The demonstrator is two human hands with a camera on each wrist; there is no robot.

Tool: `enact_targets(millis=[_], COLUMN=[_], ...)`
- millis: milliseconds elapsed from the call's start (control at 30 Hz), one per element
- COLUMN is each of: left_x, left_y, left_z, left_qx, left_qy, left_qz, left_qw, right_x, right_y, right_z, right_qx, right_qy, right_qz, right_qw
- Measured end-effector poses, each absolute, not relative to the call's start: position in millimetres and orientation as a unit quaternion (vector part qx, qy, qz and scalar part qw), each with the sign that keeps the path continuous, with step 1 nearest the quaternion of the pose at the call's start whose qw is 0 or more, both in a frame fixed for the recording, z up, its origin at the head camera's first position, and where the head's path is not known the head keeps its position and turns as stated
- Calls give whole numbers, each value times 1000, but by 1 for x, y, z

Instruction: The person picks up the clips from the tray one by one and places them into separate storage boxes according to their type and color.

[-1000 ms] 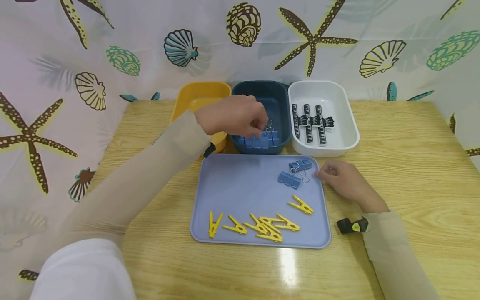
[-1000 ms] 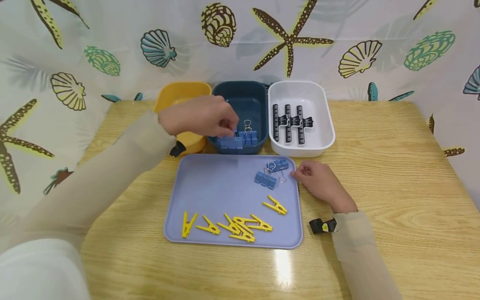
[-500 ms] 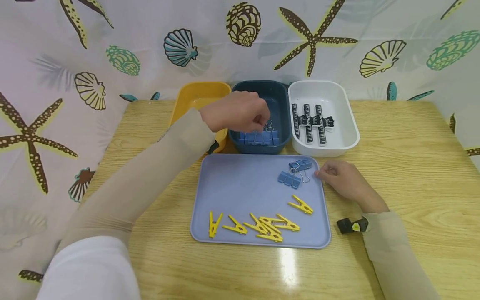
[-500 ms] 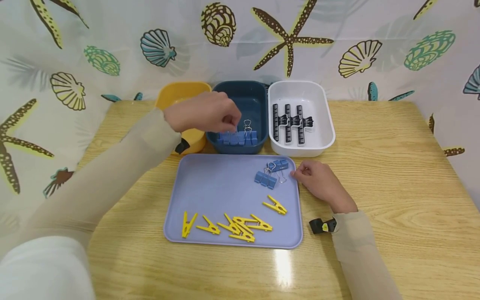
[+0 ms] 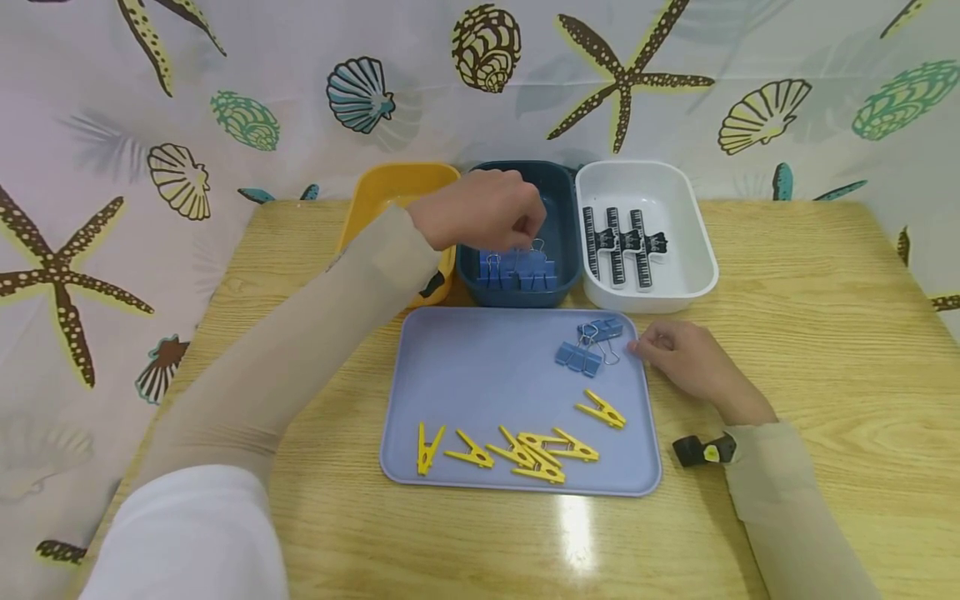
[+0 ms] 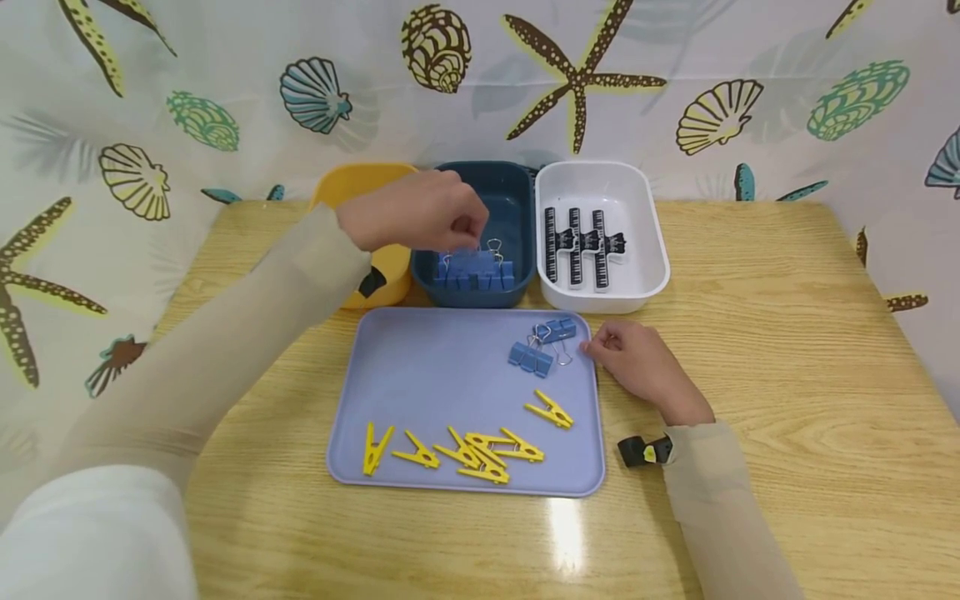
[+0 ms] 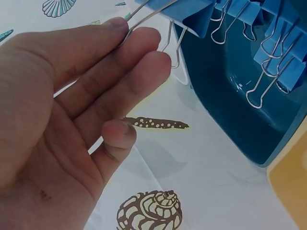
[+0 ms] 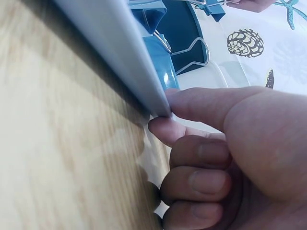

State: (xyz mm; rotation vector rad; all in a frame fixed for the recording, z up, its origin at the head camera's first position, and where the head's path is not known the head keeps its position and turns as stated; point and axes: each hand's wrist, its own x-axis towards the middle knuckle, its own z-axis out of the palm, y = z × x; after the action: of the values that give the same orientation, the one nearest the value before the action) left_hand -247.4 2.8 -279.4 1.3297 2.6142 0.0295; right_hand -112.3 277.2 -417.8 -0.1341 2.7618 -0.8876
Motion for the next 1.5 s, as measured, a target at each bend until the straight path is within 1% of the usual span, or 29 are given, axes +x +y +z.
enact_targets(millis=[533, 700, 1000, 1500], left_x=[-265, -269, -278, -286], left_y=[16, 18, 20, 24], left_z=[-273, -273, -276, -277], left_qx=[431, 429, 438, 425], left_qy=[894, 896, 894, 900], left_qz=[-6, -2, -3, -14], left_qw=[121, 117, 91, 99], right_x=[-114, -113, -112, -113], right_y=[277, 277, 277, 279], right_z=[-417, -416, -415, -421], right_qx=[-50, -50, -45, -47], right_qy=[945, 945, 944, 944], right_qz=[-301, -302, -303, -305], right_qw=[116, 116, 120, 114])
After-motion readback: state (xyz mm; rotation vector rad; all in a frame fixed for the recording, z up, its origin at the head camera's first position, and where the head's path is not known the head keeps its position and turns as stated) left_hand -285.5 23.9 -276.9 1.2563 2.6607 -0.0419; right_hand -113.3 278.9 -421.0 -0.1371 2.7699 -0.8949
